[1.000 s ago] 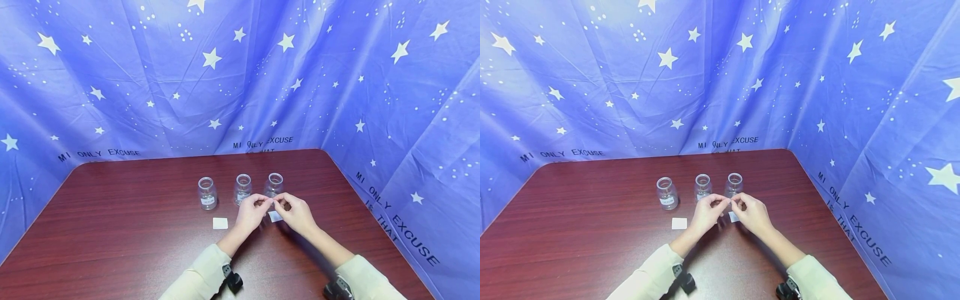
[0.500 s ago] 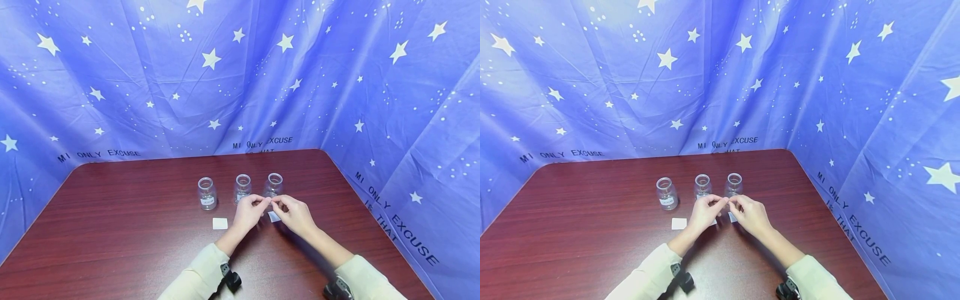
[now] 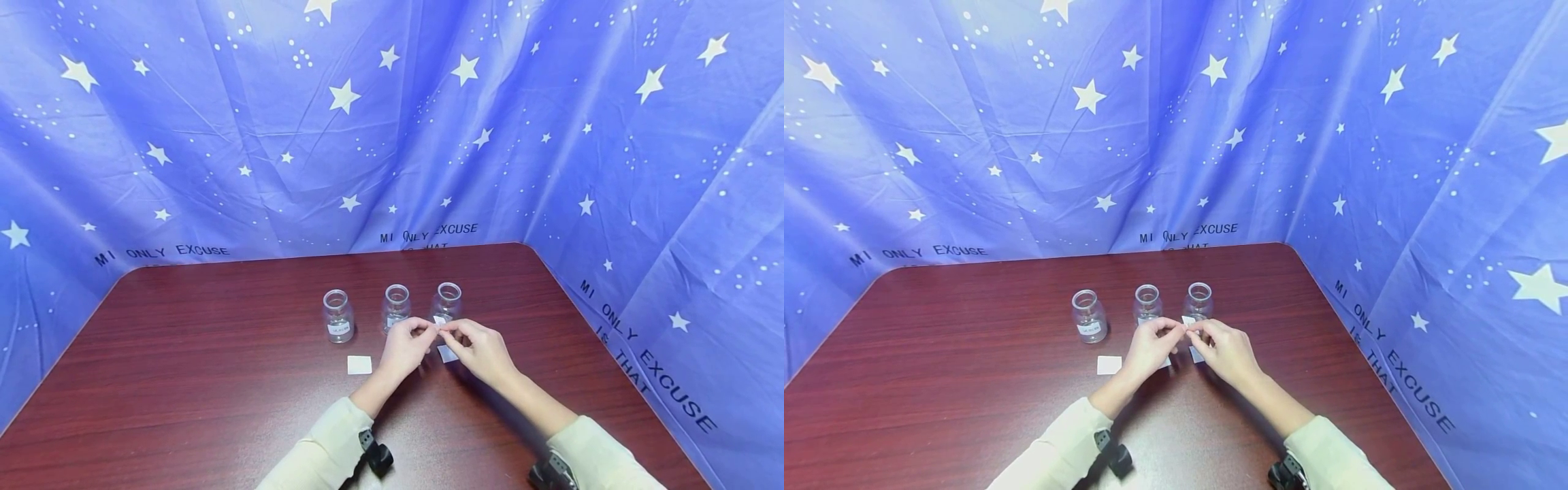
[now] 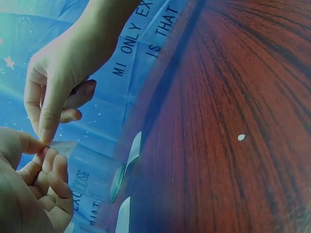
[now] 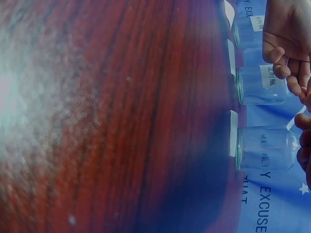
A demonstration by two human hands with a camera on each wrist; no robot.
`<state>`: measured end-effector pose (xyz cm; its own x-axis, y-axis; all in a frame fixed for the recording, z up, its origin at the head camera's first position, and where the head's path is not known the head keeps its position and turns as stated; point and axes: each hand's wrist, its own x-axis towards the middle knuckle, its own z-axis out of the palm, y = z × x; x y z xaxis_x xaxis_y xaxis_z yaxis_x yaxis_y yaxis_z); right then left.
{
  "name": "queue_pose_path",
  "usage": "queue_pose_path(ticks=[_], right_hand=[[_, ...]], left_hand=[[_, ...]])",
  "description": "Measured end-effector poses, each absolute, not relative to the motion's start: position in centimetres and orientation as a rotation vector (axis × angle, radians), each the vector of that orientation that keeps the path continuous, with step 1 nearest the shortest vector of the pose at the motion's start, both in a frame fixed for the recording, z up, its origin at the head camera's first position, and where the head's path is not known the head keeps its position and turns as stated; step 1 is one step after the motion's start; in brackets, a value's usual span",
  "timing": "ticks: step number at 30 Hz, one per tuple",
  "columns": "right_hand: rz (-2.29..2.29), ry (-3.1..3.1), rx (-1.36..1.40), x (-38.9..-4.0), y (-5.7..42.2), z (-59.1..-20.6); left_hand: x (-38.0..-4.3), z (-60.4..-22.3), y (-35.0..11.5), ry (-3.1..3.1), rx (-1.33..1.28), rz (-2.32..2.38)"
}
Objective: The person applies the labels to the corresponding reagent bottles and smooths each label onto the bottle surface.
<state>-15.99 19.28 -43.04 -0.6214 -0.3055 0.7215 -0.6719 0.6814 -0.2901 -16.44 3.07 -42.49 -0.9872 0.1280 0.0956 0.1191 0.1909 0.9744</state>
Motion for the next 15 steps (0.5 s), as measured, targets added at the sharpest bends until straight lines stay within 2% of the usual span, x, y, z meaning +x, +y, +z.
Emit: queue_pose_path(ticks=[15], right_hand=[[0.713, -2.249, 0.754, -15.92, 19.4, -43.25]], left_hand=[[-16.31, -42.47, 3.07, 2.494, 0.138, 1.91]])
